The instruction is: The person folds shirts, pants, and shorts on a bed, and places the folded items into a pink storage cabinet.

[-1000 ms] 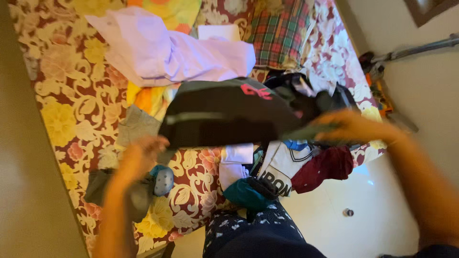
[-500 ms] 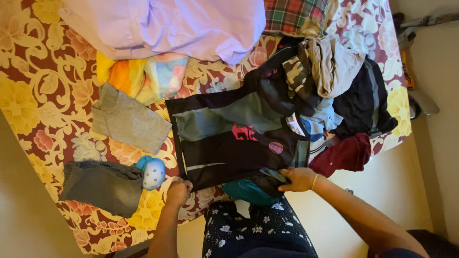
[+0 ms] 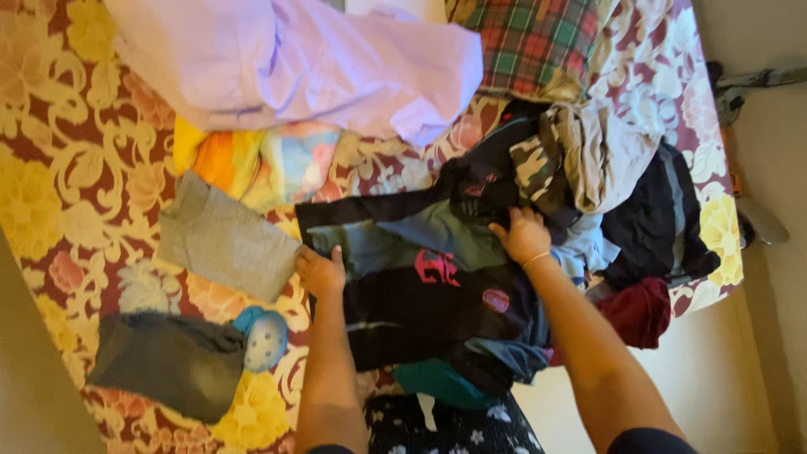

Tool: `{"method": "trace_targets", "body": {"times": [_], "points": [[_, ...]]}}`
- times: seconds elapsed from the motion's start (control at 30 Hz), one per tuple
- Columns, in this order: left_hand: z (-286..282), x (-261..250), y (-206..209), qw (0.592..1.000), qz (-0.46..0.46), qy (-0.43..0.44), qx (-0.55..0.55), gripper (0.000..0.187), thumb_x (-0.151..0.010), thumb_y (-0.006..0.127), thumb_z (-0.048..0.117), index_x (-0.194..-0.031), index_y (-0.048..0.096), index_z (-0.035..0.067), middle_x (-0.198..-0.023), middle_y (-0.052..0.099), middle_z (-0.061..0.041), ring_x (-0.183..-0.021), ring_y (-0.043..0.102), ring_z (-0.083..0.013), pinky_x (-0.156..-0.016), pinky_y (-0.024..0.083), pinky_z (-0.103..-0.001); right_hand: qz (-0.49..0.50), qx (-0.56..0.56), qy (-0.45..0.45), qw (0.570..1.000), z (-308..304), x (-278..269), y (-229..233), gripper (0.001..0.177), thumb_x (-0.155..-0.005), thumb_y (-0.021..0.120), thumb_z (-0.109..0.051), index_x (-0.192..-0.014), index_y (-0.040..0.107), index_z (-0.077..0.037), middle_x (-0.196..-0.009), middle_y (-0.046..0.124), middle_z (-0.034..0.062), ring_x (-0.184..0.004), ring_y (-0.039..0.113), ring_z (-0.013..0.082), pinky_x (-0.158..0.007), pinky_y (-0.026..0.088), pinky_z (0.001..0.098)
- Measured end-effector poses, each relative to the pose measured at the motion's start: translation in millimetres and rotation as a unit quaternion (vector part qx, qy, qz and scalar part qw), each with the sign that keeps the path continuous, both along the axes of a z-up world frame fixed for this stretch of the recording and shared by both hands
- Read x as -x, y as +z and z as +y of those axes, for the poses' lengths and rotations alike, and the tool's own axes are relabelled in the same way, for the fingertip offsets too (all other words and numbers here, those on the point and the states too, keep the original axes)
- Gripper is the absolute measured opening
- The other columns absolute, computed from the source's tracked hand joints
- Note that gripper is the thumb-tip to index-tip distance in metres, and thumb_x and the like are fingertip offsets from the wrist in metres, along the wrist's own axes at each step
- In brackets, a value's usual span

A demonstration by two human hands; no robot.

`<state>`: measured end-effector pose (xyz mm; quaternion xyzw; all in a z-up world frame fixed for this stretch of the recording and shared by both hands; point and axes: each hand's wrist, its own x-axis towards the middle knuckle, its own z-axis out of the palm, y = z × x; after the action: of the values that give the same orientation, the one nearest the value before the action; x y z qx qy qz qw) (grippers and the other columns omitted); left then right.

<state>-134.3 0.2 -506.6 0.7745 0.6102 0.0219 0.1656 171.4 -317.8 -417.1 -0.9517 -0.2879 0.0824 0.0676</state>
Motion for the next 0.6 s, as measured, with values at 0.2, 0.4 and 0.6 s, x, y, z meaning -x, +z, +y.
{"method": "trace_targets", "body": {"times": [0.2,0.4,0.6], "points": [[19.2,-3.9,-4.9,0.986,0.022,0.078,0.145,0.075,-0.085,0.074,0.048,-0.143,0.047,0.009,-0.126,0.066,-0.02,-0.117,0.061,-0.0394,-0.102,0.039,-0.061,-0.019,0.035,-0.042,0.998,-3.3,-11.2,-29.7,0.065,-0.075,0.078,-0.052,-0.118,0.058,-0.007,-0.117,0.067,0.0198,-0.103,0.065,0.0425,-0.083,0.055,0.0506],[40.4,42.6,-28.5,0.937,-0.312,-0.001,0.156,0.044,-0.089,0.075,0.025,-0.126,0.064,0.004,-0.121,0.07,-0.014,-0.112,0.066,-0.0346,-0.1,0.048,-0.046,0.152,0.106,-0.025,0.982,-18.8,-26.0,-68.7,0.065,-0.08,0.079,-0.05,-0.123,0.057,-0.006,-0.102,0.073,0.0219,-0.096,0.071,0.0427,-0.081,0.056,0.0537],[71.9,48.3,41.9,0.93,-0.355,-0.092,0.043,0.05,-0.093,0.081,0.012,-0.137,0.06,0.0,-0.132,0.063,-0.017,-0.123,0.057,-0.0287,-0.104,0.043,-0.044,0.293,-0.147,-0.083,0.941,-50.8,-90.4,-57.8,0.041,-0.094,0.066,-0.028,-0.129,0.064,-0.005,-0.124,0.068,0.0207,-0.118,0.064,0.0378,-0.104,0.05,0.0437]]}}
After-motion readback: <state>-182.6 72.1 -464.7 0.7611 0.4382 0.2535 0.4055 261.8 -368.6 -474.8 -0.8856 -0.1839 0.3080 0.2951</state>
